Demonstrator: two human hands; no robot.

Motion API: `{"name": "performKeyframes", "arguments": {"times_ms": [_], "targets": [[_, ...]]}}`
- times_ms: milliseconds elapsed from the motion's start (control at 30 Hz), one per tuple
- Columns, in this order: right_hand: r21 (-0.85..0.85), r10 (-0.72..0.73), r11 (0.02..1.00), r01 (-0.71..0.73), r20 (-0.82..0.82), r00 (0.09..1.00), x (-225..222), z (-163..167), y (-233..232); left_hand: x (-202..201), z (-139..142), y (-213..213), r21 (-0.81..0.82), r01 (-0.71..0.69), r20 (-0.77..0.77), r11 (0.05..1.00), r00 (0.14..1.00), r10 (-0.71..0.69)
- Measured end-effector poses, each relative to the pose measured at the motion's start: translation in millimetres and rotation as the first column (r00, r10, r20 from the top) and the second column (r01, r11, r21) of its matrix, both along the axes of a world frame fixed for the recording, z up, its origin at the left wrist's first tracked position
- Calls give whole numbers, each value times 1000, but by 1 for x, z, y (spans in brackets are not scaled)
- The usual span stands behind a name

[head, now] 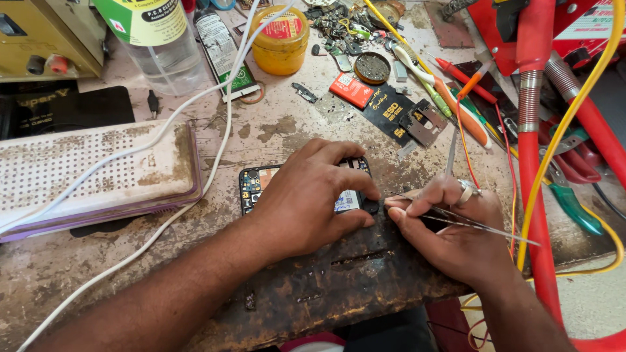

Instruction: The person repairs a disassembled smartphone on a cluttered workbench. They first manipulate a small metal bracket with their hands, then use tweezers to work on the phone's internal components, adjusting parts near the battery and connectors, and finally press components into place inside the phone body.

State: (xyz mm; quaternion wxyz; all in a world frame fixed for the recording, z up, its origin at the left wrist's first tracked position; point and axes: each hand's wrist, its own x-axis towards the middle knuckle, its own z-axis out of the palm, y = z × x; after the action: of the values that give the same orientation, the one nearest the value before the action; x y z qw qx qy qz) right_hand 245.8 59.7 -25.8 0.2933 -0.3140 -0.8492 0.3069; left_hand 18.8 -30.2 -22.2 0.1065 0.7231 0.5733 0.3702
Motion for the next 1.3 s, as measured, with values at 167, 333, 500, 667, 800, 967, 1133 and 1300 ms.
{"name": "performKeyframes", "arguments": {"times_ms": [167,333,500,667,800,967,1133,1300], "targets": [[151,17,988,-20,21,1000,-5,8,-5,2,2,-1,-24,3,-25,1000,1000,-4],[227,-2,974,-6,33,999,-10,12,-11,2,4,-1,-42,6,-26,999,1000,-7],[374,99,924,-80,-32,995,-11,9,-16,1,4,-2,-49,-2,-32,999,999,1],[202,58,979,-32,-123,991,-9,5,-12,1,6,-2,-11,-6,3,1000,1000,6],[250,-22,968,13,35,999,-4,6,-7,2,7,-3,-55,-29,76,998,997,33],[206,34,978,-29,-17,999,-4,6,-7,2,5,-3,21,-3,9,1000,1000,3],[238,-11,971,3,29,1000,-3,4,-7,2,2,-2,-9,-9,-15,1000,1000,9],[-57,-12,998,3,-168,986,-3,-1,4,1,-1,0,7,-7,-14,1000,1000,7]]}}
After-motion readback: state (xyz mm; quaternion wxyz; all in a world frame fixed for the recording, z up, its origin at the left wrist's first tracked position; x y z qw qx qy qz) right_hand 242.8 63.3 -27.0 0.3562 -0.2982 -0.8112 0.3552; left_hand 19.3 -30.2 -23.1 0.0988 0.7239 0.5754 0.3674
